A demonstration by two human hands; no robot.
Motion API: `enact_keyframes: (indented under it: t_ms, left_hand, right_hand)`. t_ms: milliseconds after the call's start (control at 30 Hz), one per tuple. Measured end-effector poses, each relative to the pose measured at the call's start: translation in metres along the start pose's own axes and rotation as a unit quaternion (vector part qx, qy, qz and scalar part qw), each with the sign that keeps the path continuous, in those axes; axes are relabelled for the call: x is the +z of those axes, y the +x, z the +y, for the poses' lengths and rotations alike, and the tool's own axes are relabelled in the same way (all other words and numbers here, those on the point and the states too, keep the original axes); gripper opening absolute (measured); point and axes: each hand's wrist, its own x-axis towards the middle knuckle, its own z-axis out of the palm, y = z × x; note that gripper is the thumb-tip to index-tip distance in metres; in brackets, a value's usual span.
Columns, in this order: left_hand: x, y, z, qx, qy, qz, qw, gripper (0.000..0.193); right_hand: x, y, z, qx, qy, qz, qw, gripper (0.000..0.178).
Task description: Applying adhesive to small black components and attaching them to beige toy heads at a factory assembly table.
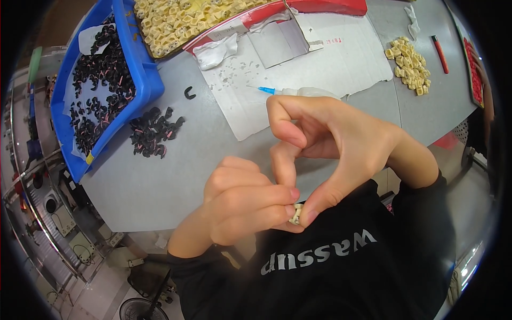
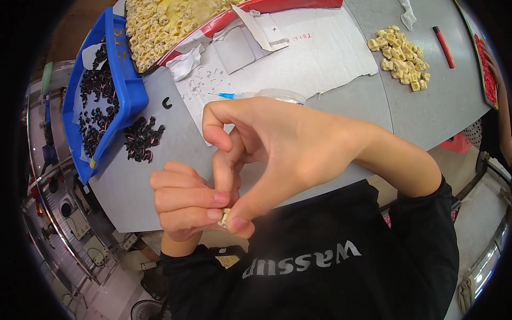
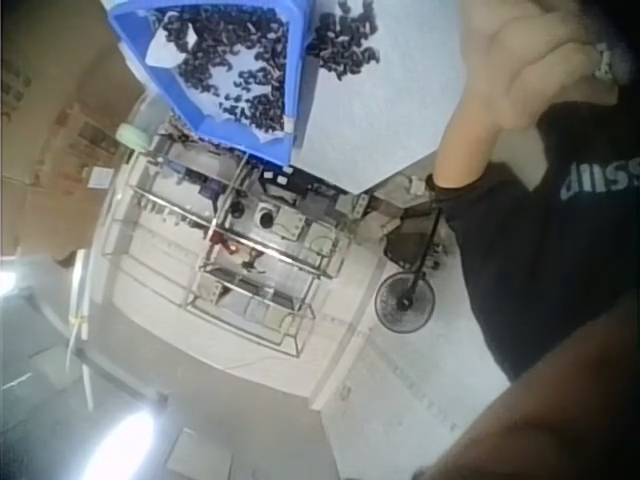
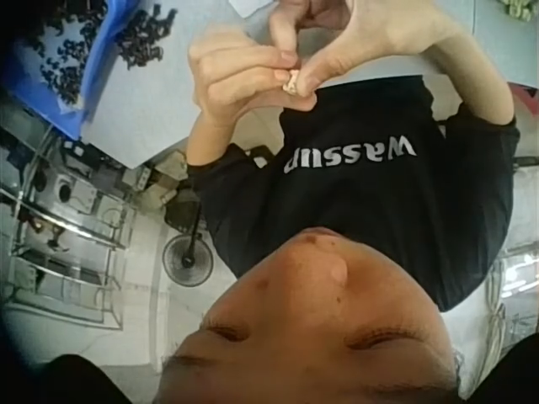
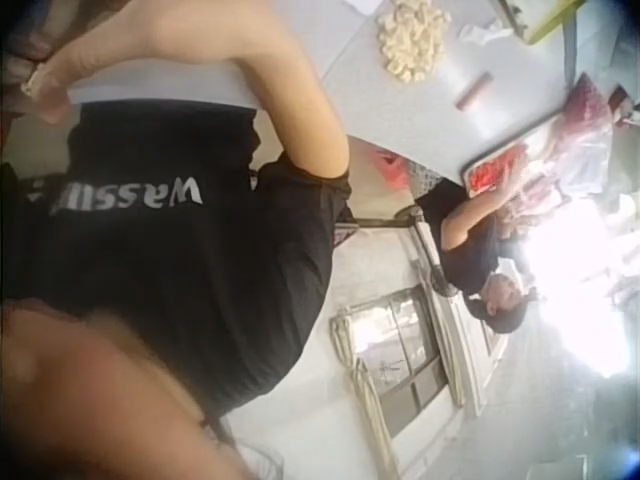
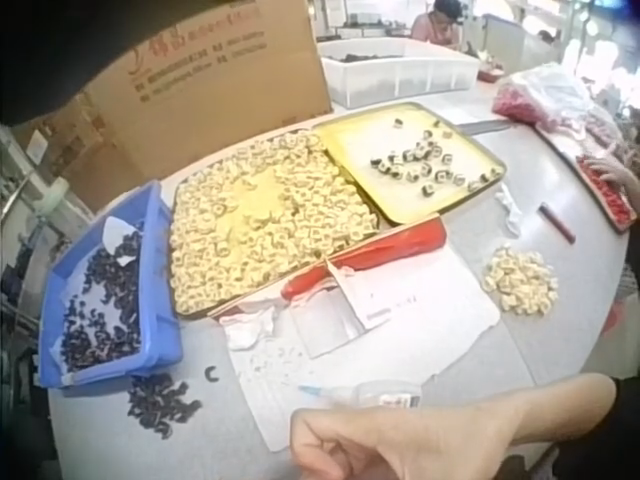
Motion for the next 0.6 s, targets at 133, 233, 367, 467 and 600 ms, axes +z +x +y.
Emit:
enact_keyframes:
  t_ms: [133, 233, 367, 467, 600]
  left_hand:
    - [0.0, -0.001, -0.001, 0.002, -0.004, -0.003, 1.0, 0.036]
    - [0.002, -0.003, -0.012, -0.008, -0.041, 0.015, 0.999, 0.04]
    - [0.009, 0.006, -0.029, -0.06, -0.072, 0.107, 0.99, 0.04]
    - [0.015, 0.006, -0.033, -0.084, -0.108, 0.128, 0.982, 0.037]
    - [0.014, 0.003, -0.033, -0.155, -0.197, 0.13, 0.959, 0.035]
  right_hand:
    - [-0.001, 0.0, 0.0, 0.006, -0.004, -0.001, 1.0, 0.06]
    - [-0.001, 0.001, 0.007, -0.012, 0.036, 0.011, 0.999, 0.056]
    - [0.004, 0.002, 0.002, 0.037, 0.168, 0.098, 0.98, 0.046]
    - [0.002, 0.002, 0.009, -0.002, 0.183, 0.121, 0.976, 0.036]
    - [0.001, 0.002, 0.013, -0.039, 0.212, 0.139, 0.966, 0.027]
